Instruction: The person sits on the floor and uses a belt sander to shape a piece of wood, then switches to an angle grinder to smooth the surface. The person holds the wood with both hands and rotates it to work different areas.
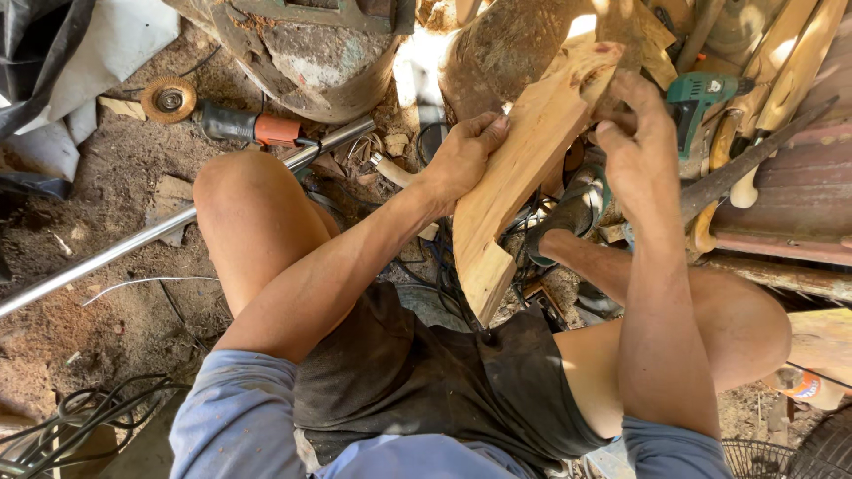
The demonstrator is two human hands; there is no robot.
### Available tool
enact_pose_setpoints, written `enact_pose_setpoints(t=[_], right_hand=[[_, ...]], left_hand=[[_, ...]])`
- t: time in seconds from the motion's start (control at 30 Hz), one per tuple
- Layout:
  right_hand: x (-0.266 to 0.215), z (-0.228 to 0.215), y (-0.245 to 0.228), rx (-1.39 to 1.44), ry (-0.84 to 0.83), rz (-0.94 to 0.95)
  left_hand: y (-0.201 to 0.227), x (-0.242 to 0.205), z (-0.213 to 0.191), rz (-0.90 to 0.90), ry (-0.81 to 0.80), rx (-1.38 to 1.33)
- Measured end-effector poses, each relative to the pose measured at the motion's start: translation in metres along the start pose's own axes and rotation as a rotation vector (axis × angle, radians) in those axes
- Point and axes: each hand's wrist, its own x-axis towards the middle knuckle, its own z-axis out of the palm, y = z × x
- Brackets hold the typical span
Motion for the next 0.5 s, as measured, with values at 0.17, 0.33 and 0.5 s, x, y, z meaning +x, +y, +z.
enact_pose_setpoints(t=[0.17, 0.33, 0.5], right_hand=[[-0.011, -0.004, -0.014, -0.109, 0.265, -0.175], [-0.039, -0.023, -0.034, -0.782, 0.034, -0.594], [-0.047, 0.015, -0.019, -1.045, -0.147, -0.575]], left_hand=[[0.001, -0.009, 0.003, 0.491, 0.010, 0.714], [0.003, -0.016, 0.004, 0.655, -0.003, 1.135], [0.001, -0.021, 0.000, 0.490, -0.208, 1.353]])
